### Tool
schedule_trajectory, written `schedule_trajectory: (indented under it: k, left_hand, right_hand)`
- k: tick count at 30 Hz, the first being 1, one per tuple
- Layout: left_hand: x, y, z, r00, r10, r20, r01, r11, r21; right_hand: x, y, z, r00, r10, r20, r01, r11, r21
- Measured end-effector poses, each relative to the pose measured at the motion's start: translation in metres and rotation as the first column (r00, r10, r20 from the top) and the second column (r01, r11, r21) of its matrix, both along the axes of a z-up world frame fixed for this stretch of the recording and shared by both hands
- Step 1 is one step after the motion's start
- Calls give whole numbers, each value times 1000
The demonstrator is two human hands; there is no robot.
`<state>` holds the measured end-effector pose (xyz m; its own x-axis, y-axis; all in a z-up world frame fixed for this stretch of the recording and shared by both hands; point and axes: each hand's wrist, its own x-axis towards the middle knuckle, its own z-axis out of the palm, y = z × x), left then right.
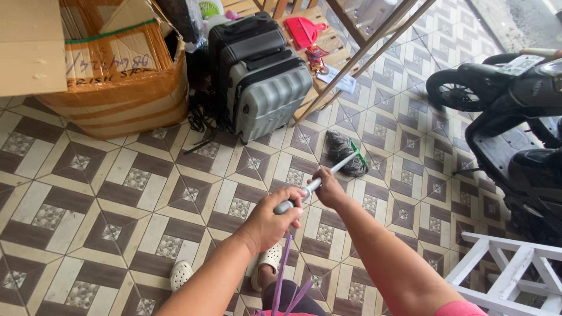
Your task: The person assembles a mop by connecting sections of the handle, tightening the screw-on mop head, and then testing it by mopping a tiled floor.
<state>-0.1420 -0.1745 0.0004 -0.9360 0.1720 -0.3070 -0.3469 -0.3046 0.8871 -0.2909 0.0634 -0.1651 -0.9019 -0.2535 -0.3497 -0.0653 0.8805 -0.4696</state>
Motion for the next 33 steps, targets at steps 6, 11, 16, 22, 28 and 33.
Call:
schedule_trajectory:
  k: [6, 11, 16, 22, 28, 33]
  left_hand:
    - [-10, -47, 33, 992, 118, -38, -117, 993, 17]
    - [27, -122, 85, 973, 189, -134, -204, 973, -111]
    - [79, -207, 123, 972, 155, -175, -194, 951, -240]
    - [58, -187, 63, 992, 107, -60, -116, 976, -186]
    - [-24, -77, -29, 939, 102, -328, -205, 932, -298]
    - [-108, 19, -42, 951, -192, 243, 243, 948, -205]
  right_hand:
    - [-22, -45, 10, 983, 167, -79, -168, 986, -7]
    - [17, -145, 61, 966, 218, -136, -238, 959, -152]
    - [71, -233, 106, 962, 265, -64, -271, 954, -127]
    - [56, -205, 87, 971, 239, -17, -240, 965, -103]
    - [11, -107, 61, 961, 207, -184, -225, 971, -85]
    - [-43, -14, 67, 980, 164, -112, -159, 986, 53]
